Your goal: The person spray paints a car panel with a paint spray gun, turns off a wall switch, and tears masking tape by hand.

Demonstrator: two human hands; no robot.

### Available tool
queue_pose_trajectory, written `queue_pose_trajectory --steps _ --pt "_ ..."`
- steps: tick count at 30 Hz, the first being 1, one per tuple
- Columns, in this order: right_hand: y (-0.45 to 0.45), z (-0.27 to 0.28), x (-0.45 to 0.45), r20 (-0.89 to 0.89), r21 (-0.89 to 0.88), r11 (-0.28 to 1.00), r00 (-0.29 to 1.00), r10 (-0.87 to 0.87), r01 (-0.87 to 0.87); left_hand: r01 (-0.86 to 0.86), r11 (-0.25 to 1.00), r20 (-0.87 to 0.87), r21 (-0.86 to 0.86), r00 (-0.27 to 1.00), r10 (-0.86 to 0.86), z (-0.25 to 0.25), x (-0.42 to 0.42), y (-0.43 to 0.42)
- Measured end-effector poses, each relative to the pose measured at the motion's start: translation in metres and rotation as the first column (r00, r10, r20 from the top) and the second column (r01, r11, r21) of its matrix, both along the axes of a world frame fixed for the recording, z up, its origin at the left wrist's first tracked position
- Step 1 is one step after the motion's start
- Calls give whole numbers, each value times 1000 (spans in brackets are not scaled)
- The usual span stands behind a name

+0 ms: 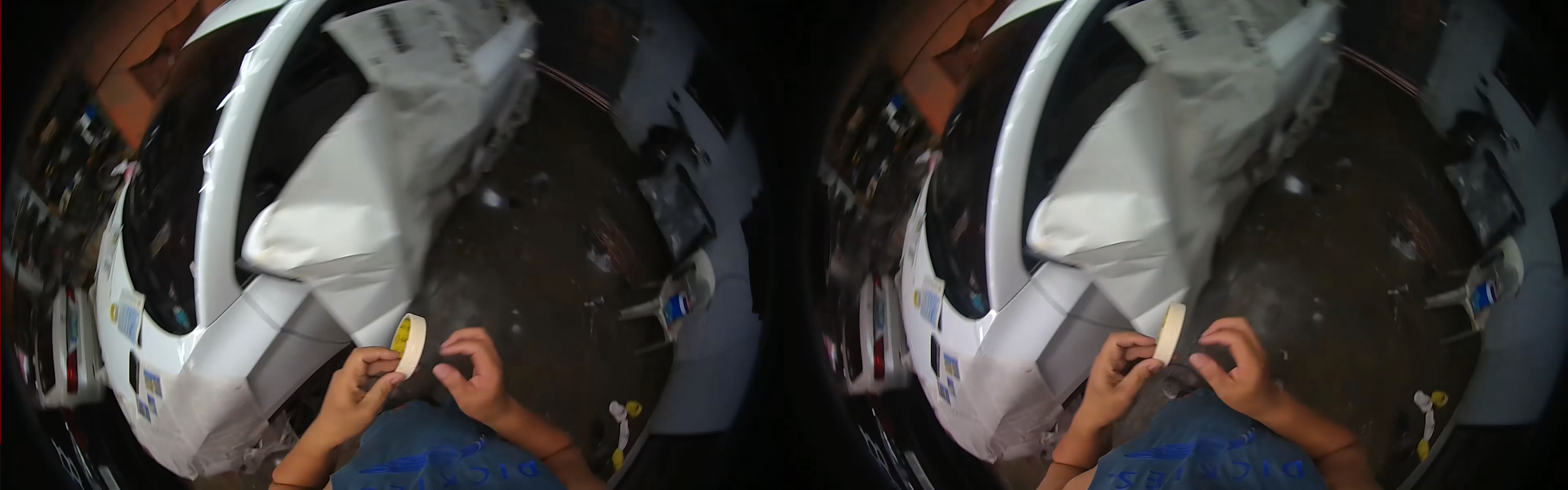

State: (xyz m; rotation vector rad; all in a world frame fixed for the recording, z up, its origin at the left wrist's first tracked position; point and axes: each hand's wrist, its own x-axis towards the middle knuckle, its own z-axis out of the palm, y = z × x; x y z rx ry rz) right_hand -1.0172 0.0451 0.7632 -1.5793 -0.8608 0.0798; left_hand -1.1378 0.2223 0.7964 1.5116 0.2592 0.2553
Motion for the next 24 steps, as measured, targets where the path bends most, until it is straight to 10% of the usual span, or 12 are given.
queue_pose_trajectory --steps 6,10,14,24 --pt "-166 -5 43 -313 14 987 938 -150 163 327 944 -52 48 944 -325 -34 112 -180" --pt "-279 -38 77 167 -301 893 940 -296 335 415 910 -104 20 906 -411 -51 176 -271" --pt "-353 -47 101 264 -367 805 882 -390 466 495 857 -254 144 856 -451 -59 234 -344" --pt "-493 -115 241 58 -441 729 828 -558 523 741 486 -252 463 636 -729 -130 432 -479"
